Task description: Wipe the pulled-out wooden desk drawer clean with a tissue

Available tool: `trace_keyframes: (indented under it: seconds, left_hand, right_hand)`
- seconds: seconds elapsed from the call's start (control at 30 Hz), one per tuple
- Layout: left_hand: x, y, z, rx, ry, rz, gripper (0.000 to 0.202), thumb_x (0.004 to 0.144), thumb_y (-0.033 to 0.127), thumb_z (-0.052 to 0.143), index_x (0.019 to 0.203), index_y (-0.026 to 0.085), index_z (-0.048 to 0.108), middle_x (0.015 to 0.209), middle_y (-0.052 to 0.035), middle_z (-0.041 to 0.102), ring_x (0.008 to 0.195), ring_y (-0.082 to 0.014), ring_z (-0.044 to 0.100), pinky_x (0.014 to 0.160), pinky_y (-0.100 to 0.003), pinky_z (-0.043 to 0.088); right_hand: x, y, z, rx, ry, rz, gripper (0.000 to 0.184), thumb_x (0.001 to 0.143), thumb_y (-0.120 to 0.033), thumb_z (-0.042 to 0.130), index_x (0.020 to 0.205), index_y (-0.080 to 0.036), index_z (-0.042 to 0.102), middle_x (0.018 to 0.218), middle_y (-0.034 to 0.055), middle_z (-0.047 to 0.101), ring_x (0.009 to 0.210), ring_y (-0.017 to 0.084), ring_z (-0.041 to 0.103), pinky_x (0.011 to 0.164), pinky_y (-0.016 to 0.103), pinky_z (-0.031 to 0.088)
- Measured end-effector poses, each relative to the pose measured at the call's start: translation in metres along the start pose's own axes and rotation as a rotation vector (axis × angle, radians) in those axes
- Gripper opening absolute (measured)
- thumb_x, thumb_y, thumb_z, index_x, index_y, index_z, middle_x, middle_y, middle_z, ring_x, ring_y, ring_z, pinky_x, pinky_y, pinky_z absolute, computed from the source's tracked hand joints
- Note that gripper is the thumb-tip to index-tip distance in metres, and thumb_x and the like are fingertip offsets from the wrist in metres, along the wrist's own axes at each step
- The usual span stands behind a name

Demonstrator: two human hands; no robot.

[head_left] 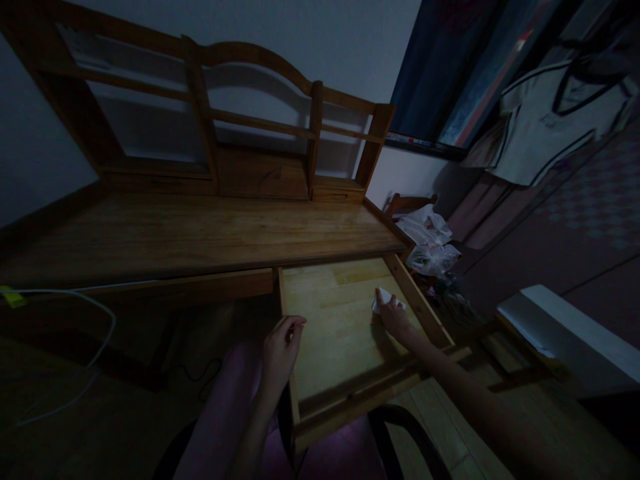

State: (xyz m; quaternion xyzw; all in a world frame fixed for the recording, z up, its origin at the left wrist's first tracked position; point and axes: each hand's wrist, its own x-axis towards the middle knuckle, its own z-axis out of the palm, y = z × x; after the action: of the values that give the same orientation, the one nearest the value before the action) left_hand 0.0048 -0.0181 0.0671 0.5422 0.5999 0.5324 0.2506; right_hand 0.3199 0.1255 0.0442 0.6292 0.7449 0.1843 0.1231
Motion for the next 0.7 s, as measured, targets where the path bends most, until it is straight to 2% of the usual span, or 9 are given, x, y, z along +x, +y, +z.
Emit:
trace_keyframes:
  seconds: [0.1, 0.23, 0.4, 0.57, 0.7]
  left_hand:
    - [0.0, 0.0, 0.0, -0.004, -0.005, -0.007, 0.023, 0.095, 0.033, 0.047, 0.092, 0.024, 0.068, 0.099, -0.0036, 0.071, 0.092, -0.0193, 0.067, 0.079, -0.027, 0.049]
    - [0.002, -0.001, 0.0, -0.01, -0.016, -0.004, 0.023, 0.096, 0.033, 0.047, 0.093, 0.023, 0.067, 0.1, -0.0035, 0.071, 0.093, -0.019, 0.066, 0.081, -0.028, 0.049]
    - [0.001, -0.003, 0.0, 0.0, -0.009, 0.011, 0.024, 0.096, 0.034, 0.047, 0.093, 0.023, 0.068, 0.099, -0.0032, 0.071, 0.093, -0.0193, 0.066, 0.081, -0.028, 0.049]
    - [0.0, -0.003, -0.001, 0.009, -0.008, 0.019, 0.025, 0.096, 0.034, 0.046, 0.093, 0.023, 0.068, 0.099, -0.0037, 0.072, 0.094, -0.0199, 0.067, 0.081, -0.028, 0.05]
    - [0.001, -0.005, 0.001, 0.011, -0.01, 0.014, 0.025, 0.095, 0.036, 0.046, 0.094, 0.023, 0.068, 0.1, -0.0041, 0.072, 0.093, -0.0199, 0.068, 0.082, -0.029, 0.05]
  right_hand:
    - [0.001, 0.006, -0.001, -0.001, -0.012, -0.05, 0.078, 0.089, -0.01, 0.04, 0.158, -0.013, 0.003, 0.122, 0.0335, 0.056, 0.097, 0.03, 0.067, 0.081, 0.042, 0.053]
    - [0.001, 0.004, 0.003, -0.004, -0.009, -0.022, 0.076, 0.09, -0.008, 0.039, 0.158, -0.011, 0.006, 0.114, 0.0328, 0.059, 0.091, 0.03, 0.068, 0.073, 0.041, 0.054]
    - [-0.009, -0.006, 0.007, 0.008, -0.008, -0.047, 0.071, 0.086, -0.002, 0.037, 0.155, -0.003, 0.02, 0.102, 0.0307, 0.064, 0.091, 0.032, 0.067, 0.07, 0.043, 0.055]
    - [-0.029, -0.007, 0.006, 0.048, 0.013, -0.205, 0.068, 0.08, 0.002, 0.039, 0.147, 0.005, 0.031, 0.116, 0.0357, 0.061, 0.109, 0.038, 0.064, 0.082, 0.053, 0.055]
    - [-0.046, -0.015, 0.002, 0.103, 0.015, -0.388, 0.076, 0.073, 0.004, 0.044, 0.148, 0.003, 0.03, 0.131, 0.0329, 0.056, 0.123, 0.037, 0.057, 0.095, 0.052, 0.052]
